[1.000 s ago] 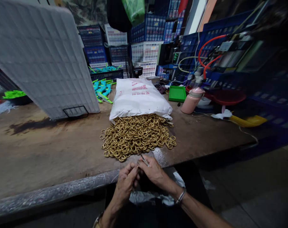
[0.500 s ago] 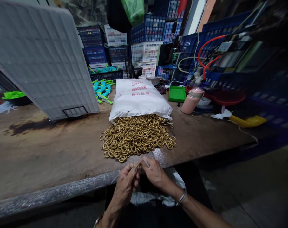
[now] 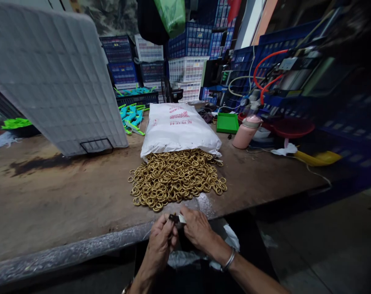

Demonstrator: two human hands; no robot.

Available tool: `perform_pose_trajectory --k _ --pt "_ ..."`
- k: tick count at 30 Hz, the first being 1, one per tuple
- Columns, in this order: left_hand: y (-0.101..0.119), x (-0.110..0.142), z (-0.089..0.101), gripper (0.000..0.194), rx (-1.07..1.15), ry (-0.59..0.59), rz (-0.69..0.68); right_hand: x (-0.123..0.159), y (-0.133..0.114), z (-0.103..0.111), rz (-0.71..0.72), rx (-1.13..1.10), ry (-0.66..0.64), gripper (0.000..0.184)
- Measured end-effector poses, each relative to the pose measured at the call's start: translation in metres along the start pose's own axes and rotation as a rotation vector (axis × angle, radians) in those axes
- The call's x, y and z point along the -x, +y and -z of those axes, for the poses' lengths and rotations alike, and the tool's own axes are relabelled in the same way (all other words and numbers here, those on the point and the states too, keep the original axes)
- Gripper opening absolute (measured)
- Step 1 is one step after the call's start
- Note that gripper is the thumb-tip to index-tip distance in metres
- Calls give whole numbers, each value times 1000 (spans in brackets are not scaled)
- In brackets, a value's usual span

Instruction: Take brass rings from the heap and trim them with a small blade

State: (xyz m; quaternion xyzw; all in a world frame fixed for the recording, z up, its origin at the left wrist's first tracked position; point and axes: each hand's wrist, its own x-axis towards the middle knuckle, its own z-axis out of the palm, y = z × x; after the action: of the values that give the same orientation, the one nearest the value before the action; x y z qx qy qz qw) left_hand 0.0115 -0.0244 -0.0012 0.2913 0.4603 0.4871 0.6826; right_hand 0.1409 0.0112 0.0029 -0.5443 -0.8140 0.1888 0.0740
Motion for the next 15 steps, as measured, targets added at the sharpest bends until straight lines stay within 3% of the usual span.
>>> perform_pose_trajectory --k 4,6,11,15 --pt "7 16 -3 26 68 -95 55 -12 10 5 -105 43 40 27" --pt "10 22 -5 26 96 -131 115 -20 19 9 -97 43 125 27" --pt "11 18 -6 34 166 -37 137 -48 20 24 14 23 380 23" --pt "15 12 0 32 181 2 118 -74 7 36 -24 50 428 19"
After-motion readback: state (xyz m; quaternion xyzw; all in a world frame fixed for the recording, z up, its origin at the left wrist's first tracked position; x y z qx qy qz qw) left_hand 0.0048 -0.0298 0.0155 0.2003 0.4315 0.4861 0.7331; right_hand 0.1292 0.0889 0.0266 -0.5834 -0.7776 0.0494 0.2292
